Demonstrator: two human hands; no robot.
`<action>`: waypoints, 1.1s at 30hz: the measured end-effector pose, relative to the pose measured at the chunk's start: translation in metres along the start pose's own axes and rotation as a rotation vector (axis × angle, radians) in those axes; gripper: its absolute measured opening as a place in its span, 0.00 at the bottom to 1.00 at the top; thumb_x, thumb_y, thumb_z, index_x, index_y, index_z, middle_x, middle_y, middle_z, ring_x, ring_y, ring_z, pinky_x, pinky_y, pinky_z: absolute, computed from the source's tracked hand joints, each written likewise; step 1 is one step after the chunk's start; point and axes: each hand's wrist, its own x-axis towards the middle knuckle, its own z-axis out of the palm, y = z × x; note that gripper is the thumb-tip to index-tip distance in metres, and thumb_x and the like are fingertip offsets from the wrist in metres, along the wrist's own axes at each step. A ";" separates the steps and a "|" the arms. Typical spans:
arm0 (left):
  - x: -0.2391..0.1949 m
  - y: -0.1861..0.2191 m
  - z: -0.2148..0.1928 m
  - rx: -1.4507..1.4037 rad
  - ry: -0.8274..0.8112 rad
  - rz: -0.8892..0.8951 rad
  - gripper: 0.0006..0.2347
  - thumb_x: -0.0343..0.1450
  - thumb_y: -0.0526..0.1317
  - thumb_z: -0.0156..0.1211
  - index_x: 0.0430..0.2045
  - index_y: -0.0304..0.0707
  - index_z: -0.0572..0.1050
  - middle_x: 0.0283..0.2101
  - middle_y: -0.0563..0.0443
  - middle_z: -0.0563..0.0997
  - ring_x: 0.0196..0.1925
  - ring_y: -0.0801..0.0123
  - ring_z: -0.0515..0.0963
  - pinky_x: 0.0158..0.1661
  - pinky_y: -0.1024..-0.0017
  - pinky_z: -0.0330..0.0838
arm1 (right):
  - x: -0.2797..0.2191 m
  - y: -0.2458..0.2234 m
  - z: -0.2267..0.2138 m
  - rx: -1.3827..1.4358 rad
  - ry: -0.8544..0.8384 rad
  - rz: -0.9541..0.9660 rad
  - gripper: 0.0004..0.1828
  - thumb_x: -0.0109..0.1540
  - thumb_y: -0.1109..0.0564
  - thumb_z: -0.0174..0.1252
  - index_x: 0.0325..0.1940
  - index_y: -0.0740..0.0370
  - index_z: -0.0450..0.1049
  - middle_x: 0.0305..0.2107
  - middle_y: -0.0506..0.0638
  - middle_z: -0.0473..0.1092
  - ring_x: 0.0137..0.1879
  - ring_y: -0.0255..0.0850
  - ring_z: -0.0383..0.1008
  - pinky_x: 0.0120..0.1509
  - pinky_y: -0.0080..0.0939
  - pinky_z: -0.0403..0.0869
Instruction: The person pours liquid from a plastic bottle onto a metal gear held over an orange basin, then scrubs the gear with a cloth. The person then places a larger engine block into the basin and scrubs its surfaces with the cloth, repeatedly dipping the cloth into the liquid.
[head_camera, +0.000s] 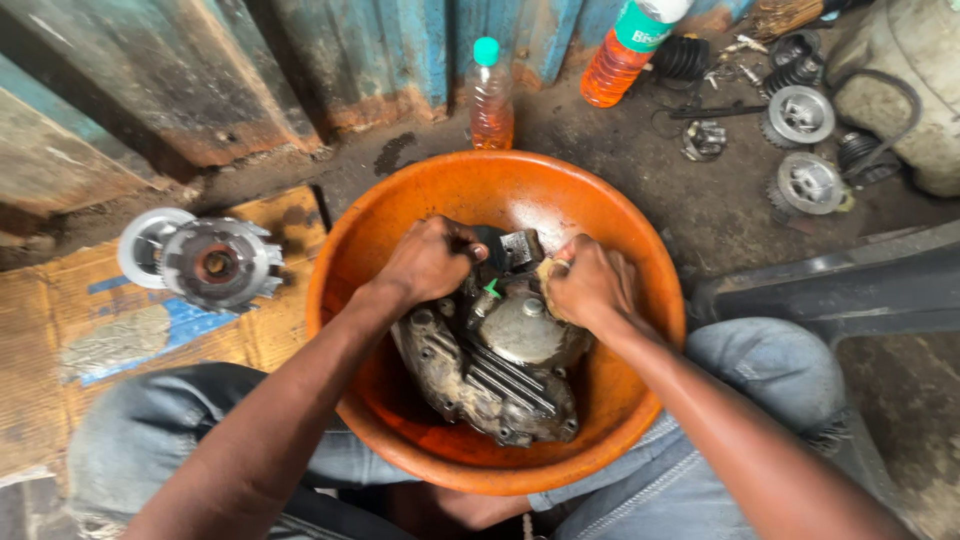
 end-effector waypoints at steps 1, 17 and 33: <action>-0.003 -0.001 -0.001 0.013 0.026 0.038 0.13 0.68 0.46 0.63 0.41 0.42 0.84 0.46 0.38 0.84 0.52 0.51 0.83 0.58 0.61 0.73 | -0.005 0.002 0.000 0.064 -0.008 0.025 0.17 0.56 0.53 0.62 0.49 0.58 0.75 0.38 0.60 0.78 0.47 0.57 0.80 0.57 0.55 0.75; 0.000 -0.006 0.007 -0.009 0.062 0.094 0.11 0.65 0.39 0.60 0.37 0.44 0.85 0.42 0.39 0.85 0.46 0.49 0.85 0.56 0.59 0.73 | -0.015 0.031 0.012 0.453 -0.080 0.251 0.15 0.56 0.48 0.63 0.45 0.53 0.78 0.42 0.56 0.80 0.47 0.48 0.82 0.51 0.50 0.79; -0.001 -0.009 0.009 -0.010 0.089 0.133 0.11 0.63 0.35 0.59 0.36 0.43 0.85 0.40 0.38 0.85 0.46 0.48 0.84 0.56 0.58 0.72 | -0.032 -0.032 -0.022 -0.192 -0.315 -0.071 0.37 0.65 0.29 0.53 0.30 0.66 0.83 0.26 0.65 0.78 0.36 0.57 0.80 0.50 0.57 0.77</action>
